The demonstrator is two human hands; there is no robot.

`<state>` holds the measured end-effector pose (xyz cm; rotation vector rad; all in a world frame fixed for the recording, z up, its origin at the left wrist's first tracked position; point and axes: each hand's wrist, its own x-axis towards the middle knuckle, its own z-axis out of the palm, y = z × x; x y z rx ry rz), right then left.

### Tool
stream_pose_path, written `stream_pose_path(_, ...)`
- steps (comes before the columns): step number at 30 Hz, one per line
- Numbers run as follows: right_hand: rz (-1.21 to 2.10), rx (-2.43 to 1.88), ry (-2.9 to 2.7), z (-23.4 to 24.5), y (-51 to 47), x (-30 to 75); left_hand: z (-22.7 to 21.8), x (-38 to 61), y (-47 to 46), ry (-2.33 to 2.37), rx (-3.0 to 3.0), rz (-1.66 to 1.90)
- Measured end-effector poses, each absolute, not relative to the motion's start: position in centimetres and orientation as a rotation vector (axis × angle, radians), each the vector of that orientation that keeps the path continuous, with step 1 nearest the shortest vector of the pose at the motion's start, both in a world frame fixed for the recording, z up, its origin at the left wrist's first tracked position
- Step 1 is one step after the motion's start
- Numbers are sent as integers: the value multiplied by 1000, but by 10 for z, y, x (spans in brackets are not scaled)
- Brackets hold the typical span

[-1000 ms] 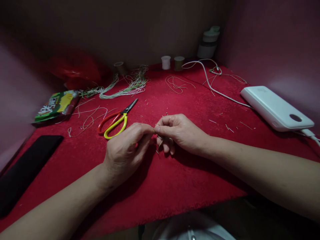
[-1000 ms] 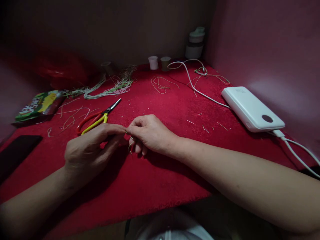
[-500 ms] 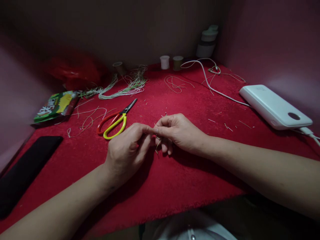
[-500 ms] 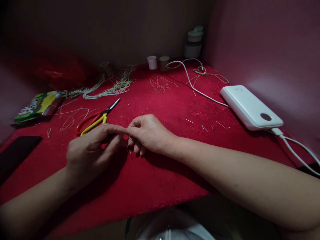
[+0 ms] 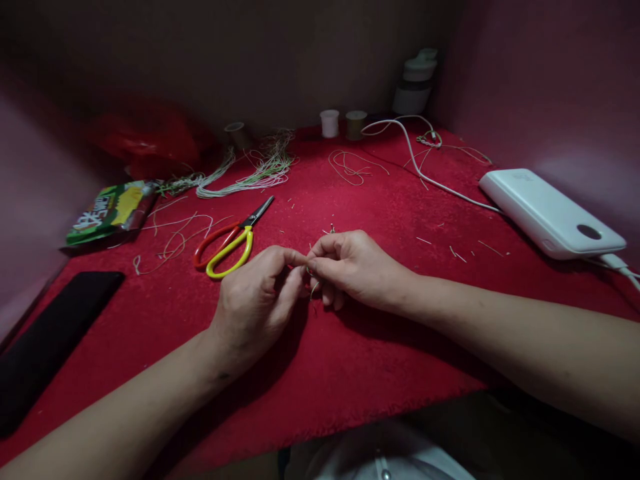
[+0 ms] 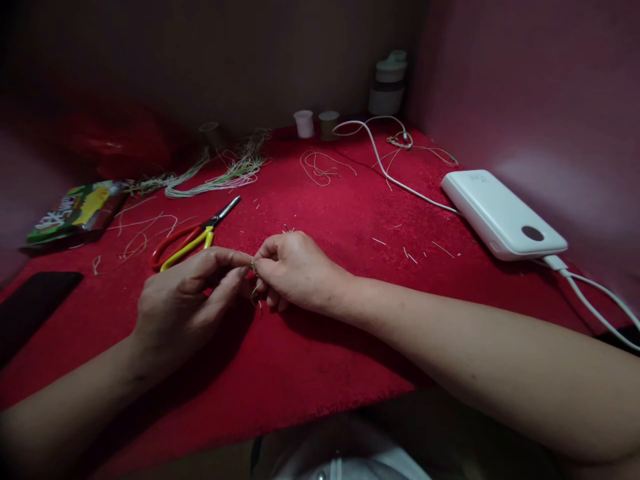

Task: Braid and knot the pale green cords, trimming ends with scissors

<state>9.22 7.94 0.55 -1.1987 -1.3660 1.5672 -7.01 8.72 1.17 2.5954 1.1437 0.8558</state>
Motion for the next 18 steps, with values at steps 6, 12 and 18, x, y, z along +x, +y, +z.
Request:
stream_pose_path(6, 1295, -1318, -1562, 1, 77, 91, 10, -70, 86, 1200, 2441, 851)
stream_pose_path(12, 1062, -1337, -1726, 2, 73, 90, 14, -66, 83, 1194, 2125, 764)
stream_pose_path(18, 1066, -1284, -1717, 0, 72, 91, 15, -65, 78, 1143, 2137, 848)
